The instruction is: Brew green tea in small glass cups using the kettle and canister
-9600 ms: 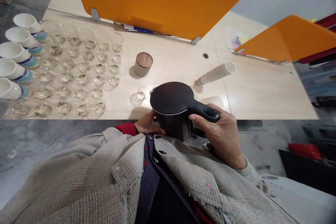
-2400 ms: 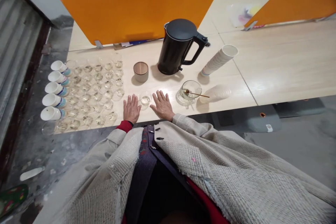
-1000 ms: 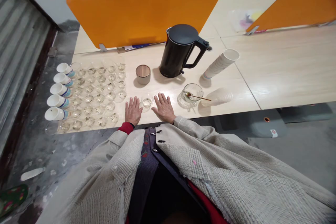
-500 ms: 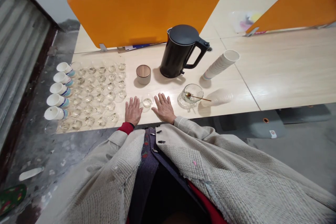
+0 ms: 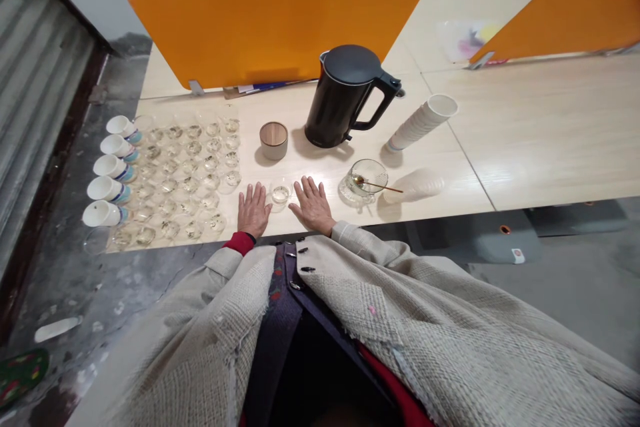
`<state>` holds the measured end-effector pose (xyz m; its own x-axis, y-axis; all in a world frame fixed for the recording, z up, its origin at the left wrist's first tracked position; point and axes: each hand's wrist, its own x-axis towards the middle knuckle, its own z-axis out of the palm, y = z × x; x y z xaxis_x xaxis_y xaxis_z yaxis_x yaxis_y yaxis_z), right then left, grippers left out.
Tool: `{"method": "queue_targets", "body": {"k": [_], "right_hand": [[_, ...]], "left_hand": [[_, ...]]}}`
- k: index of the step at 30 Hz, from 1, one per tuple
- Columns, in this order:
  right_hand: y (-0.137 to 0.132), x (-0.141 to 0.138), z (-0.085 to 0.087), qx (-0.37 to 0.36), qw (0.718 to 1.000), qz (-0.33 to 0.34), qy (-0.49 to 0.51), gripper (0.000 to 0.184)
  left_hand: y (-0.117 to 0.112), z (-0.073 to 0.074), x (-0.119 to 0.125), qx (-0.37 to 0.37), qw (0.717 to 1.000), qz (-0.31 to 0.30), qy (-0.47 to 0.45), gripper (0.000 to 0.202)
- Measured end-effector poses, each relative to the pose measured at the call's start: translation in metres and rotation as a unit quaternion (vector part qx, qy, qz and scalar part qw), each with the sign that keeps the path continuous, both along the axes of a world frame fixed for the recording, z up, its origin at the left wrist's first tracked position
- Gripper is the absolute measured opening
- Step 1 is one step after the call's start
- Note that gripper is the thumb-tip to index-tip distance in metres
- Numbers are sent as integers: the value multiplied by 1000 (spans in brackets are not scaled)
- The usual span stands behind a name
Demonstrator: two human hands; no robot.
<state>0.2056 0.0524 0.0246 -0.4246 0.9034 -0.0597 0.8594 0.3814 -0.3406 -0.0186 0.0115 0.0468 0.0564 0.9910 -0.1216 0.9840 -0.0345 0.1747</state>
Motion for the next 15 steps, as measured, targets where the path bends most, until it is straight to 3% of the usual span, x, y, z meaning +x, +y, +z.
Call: {"method": "queue_targets", "body": {"k": [15], "right_hand": [[0,0,-7,12,1000,-6,-2,78]], "left_hand": [[1,-3,-1,-1,1000,2,-11,69]]}}
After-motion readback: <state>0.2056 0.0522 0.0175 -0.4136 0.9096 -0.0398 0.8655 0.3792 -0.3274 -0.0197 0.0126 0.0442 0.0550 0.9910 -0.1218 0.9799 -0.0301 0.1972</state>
